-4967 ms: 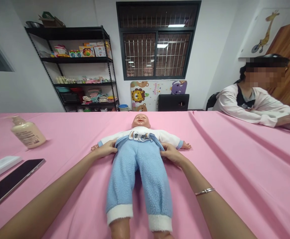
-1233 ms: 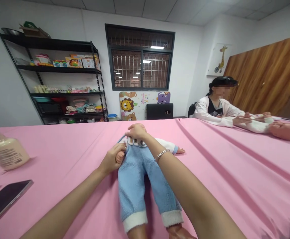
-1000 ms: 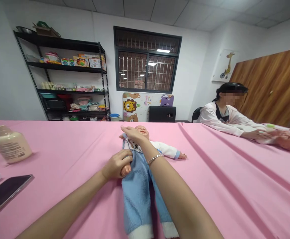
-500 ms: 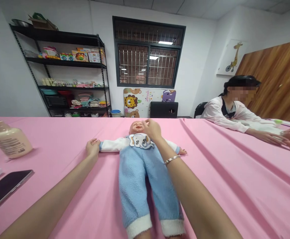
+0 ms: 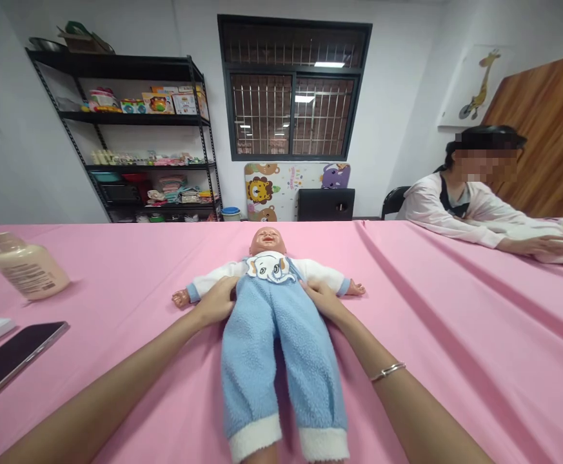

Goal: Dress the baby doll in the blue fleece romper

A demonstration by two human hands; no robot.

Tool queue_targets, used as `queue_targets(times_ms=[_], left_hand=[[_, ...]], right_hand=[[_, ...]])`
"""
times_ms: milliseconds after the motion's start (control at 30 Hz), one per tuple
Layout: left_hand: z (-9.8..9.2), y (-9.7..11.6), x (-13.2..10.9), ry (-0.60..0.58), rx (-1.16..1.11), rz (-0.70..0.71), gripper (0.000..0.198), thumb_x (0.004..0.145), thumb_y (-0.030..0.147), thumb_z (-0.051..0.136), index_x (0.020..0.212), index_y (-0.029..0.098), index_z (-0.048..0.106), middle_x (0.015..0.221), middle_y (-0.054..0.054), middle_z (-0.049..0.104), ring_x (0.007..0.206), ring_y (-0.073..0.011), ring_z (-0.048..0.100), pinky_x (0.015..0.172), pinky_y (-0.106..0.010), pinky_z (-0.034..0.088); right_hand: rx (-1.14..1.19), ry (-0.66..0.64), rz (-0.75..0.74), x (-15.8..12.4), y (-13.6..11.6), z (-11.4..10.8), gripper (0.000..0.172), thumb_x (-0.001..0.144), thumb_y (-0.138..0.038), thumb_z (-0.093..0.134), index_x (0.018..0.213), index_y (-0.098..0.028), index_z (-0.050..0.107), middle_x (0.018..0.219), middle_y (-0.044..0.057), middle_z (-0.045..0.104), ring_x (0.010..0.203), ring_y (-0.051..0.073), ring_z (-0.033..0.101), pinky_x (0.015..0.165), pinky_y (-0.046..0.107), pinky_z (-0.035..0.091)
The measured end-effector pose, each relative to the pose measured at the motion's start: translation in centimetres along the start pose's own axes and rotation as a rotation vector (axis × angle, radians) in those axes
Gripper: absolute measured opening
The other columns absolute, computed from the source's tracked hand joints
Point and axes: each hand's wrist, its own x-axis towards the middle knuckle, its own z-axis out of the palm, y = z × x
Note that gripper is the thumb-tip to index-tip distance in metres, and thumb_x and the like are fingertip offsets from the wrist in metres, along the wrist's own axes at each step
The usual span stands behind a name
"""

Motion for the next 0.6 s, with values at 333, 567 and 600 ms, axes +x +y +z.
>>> queue_targets(times_ms=[333,567,600], left_hand=[[-1.1,-1.7,1.1,0.389,-0.405,-0.275,0.015,0.056,0.02,0.039,0.064,0.018,0.052,0.061,0.002,0.055,0.066,-0.0183,0.053,0.066,-0.028,0.045],[-2.3,-2.0,0.4,0.093,0.006,-0.168,0.018,0.063,0.015,0.039,0.072,0.019,0.054,0.076,0.0,0.06,0.075,-0.0199,0.055,0.074,-0.03,0.043],[-2.5,-1.5,0.3,0.176,0.05,-0.177,0.019,0.065,0.014,0.038,0.074,0.019,0.053,0.077,0.0,0.06,0.074,-0.0194,0.055,0.073,-0.03,0.043]], right_hand=[[0.287,0.174,0.085,1.2,0.5,1.1,0.035,0.063,-0.048,0.058,0.064,-0.013,0.054,0.061,0.001,0.057,0.056,0.012,0.052,0.056,0.024,0.042],[0.603,0.166,0.195,0.8,1.3,-0.4,0.042,0.052,-0.033,0.076,0.082,-0.013,0.055,0.074,0.005,0.063,0.059,0.011,0.057,0.052,0.02,0.044],[0.645,0.092,0.184,0.7,1.3,-0.5,0.043,0.052,-0.032,0.077,0.085,-0.013,0.057,0.079,0.005,0.064,0.064,0.012,0.059,0.057,0.02,0.046]])
